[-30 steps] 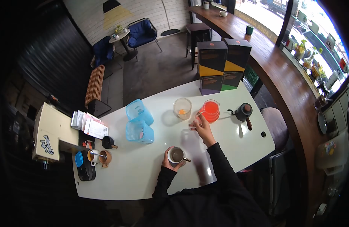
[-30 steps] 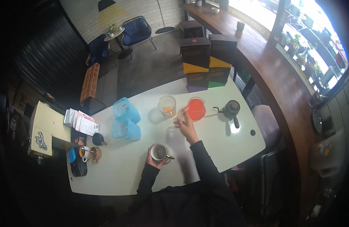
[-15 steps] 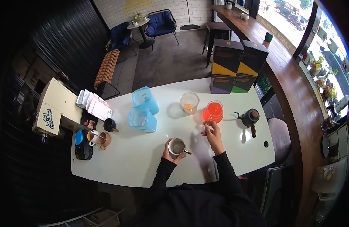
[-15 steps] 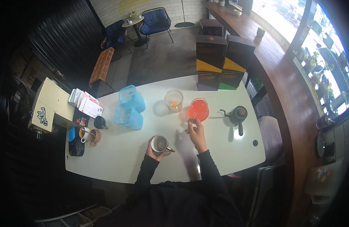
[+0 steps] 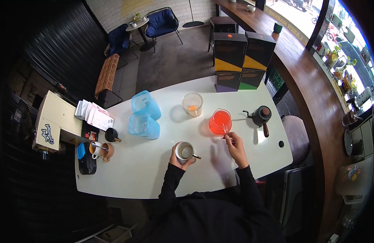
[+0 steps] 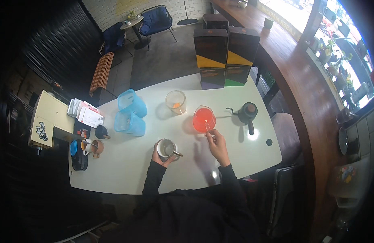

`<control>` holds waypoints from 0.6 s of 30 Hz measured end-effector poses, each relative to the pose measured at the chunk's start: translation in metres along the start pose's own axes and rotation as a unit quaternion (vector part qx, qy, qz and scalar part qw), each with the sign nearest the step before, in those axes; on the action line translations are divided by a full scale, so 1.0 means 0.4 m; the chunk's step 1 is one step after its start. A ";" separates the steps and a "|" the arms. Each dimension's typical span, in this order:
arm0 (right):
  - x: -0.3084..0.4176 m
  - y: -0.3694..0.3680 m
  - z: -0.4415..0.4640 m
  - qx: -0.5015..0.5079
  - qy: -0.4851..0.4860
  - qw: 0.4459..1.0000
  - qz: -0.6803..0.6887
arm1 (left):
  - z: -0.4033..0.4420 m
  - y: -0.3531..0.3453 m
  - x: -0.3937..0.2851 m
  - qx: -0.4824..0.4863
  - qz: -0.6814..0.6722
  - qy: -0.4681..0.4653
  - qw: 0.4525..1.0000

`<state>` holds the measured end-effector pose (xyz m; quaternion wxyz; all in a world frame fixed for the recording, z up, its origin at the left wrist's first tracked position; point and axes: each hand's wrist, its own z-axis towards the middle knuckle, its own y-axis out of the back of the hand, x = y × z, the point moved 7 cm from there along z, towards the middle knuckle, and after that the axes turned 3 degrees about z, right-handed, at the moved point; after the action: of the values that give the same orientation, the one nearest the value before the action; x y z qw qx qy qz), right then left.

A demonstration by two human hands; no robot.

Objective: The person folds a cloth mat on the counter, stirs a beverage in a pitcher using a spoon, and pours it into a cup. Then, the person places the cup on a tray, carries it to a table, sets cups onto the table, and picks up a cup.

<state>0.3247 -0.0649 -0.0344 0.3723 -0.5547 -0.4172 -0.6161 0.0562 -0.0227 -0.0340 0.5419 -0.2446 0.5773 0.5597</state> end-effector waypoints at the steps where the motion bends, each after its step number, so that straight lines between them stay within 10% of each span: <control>1: 0.010 0.011 -0.011 0.001 -0.005 1.000 -0.008 | 0.000 0.000 -0.003 0.000 0.001 -0.003 1.000; 18: 0.015 0.137 -0.113 -0.046 0.019 0.998 -0.050 | 0.041 -0.042 -0.032 0.028 -0.002 -0.018 0.999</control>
<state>0.3578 -0.1272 -0.0244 0.3232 -0.5381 -0.4083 -0.6628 0.0808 -0.0162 -0.0253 0.5600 -0.2203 0.5824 0.5465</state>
